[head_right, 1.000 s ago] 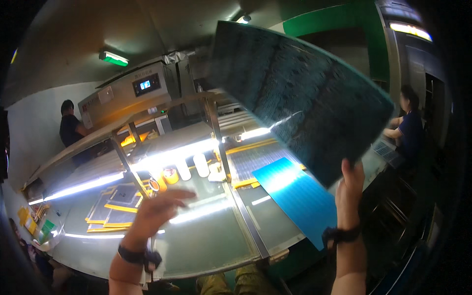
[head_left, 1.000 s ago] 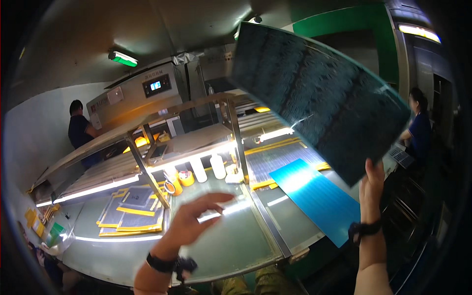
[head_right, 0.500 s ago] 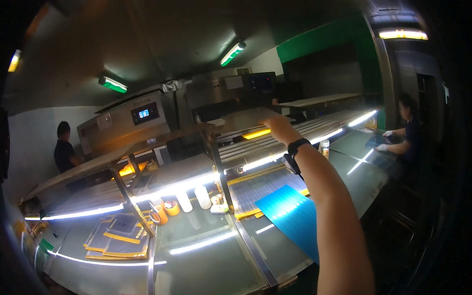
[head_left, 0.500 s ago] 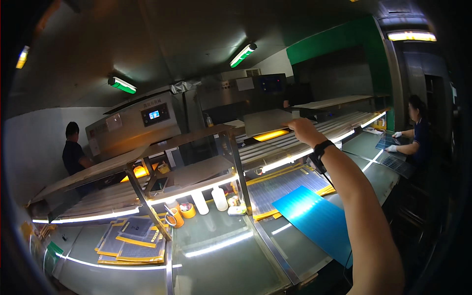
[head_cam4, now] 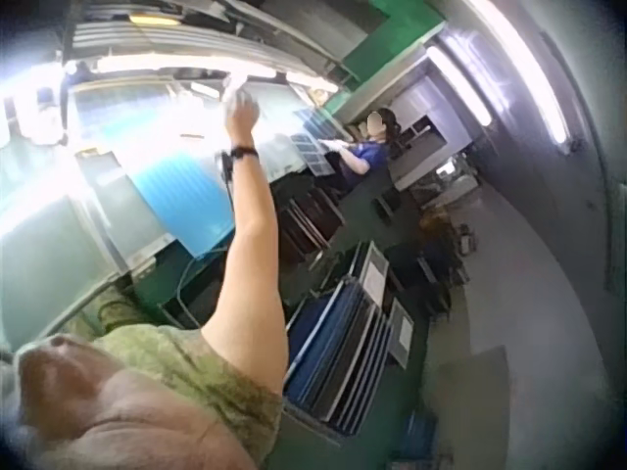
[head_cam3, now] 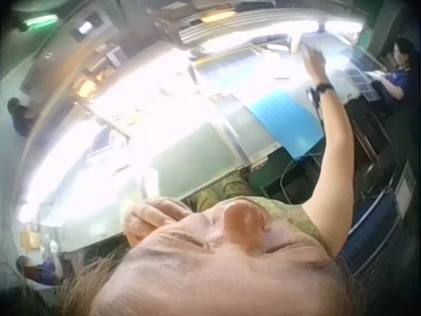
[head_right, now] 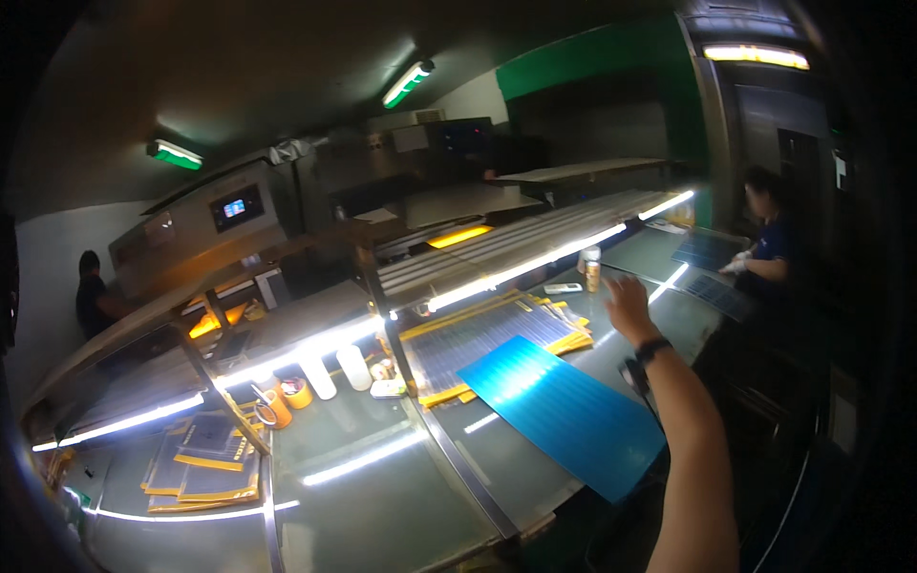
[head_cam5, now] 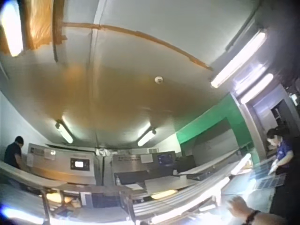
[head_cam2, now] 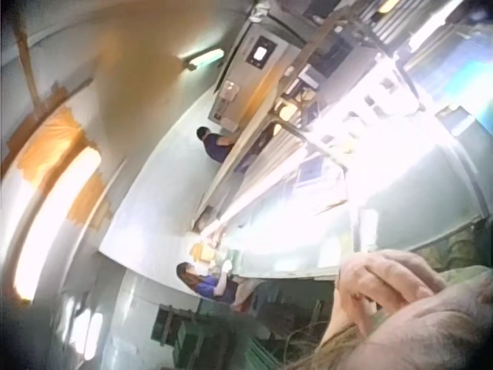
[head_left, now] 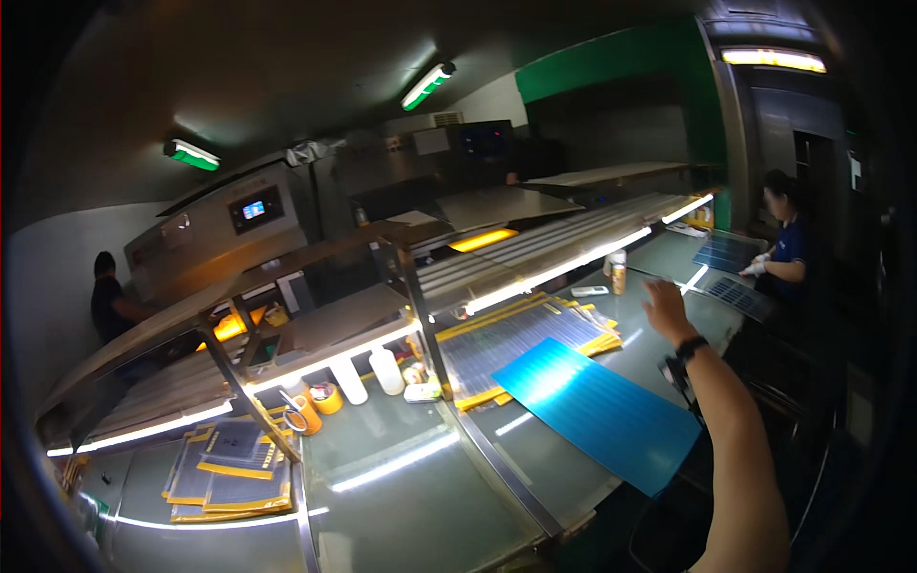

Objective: Processing and organizing material sheets on an inspection table and placing them into storage racks.

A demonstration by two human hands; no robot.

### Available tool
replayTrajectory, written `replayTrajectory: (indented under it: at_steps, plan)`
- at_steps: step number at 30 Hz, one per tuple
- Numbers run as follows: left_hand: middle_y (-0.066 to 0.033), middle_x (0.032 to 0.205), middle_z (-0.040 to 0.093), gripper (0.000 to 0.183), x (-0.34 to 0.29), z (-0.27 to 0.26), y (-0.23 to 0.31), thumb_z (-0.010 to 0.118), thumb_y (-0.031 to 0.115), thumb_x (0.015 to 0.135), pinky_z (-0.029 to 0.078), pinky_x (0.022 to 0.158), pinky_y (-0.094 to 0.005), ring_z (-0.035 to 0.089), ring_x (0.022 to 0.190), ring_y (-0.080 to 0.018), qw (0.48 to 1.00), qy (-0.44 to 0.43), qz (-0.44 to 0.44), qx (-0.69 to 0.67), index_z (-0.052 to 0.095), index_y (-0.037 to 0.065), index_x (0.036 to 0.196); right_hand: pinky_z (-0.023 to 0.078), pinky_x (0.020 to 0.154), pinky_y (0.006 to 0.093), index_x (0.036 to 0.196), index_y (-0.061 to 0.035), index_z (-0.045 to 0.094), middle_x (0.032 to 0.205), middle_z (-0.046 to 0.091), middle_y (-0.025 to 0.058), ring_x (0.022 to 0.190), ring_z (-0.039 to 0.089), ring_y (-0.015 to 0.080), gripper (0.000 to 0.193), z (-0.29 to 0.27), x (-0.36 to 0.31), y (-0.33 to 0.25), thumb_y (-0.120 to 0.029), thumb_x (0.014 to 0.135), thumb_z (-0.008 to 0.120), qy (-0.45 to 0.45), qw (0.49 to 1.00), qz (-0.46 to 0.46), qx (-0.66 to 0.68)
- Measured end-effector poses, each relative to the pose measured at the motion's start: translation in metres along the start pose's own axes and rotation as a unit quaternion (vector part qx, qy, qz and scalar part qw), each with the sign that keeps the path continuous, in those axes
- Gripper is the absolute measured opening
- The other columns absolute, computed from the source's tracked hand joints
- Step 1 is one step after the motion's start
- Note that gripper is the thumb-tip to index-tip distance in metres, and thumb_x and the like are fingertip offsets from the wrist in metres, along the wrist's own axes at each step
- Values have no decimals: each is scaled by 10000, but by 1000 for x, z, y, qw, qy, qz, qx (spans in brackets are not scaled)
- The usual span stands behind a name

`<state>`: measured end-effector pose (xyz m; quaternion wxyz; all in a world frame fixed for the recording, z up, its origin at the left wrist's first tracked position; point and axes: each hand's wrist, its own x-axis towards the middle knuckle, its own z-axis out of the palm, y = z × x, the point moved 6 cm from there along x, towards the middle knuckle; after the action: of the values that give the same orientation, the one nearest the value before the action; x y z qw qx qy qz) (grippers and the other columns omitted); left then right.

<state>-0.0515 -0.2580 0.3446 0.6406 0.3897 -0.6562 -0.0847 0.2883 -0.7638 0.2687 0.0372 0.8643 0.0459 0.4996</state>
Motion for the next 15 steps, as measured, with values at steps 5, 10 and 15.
replayTrajectory:
  at_steps: [5, 10, 15]
  plan:
    - [-255, 1089, 548, 292, 19, -2, -3, 643, 143, 817, 492, 744, -525, 579, 899, -433, 998, -49, -2, 51, 597, -73, 1008, 363, 976, 443, 1229, 0, 460, 1227, 489, 224, 1156, 449, 358, 754, -18, -240, 63, -476, 696, 701, -339, 836, 429, -43]
    - [-237, 1137, 540, 288, 30, 2, -18, 617, 164, 840, 486, 744, -535, 571, 908, -442, 998, 55, -29, 27, 603, -70, 1008, 507, 718, 389, 995, 3, 580, 918, 606, 113, 807, 606, 253, 314, 2, -355, 39, -245, 818, 656, -194, 516, 689, 471]
    - [-187, 1316, 462, 537, 23, 12, -32, 671, 318, 800, 346, 925, -603, 418, 1171, -499, 994, -107, -23, -11, 542, 3, 1216, 521, 730, 370, 945, -20, 556, 912, 609, 86, 801, 616, 221, 123, -6, -373, -4, -49, 830, 589, -100, 447, 664, 591]
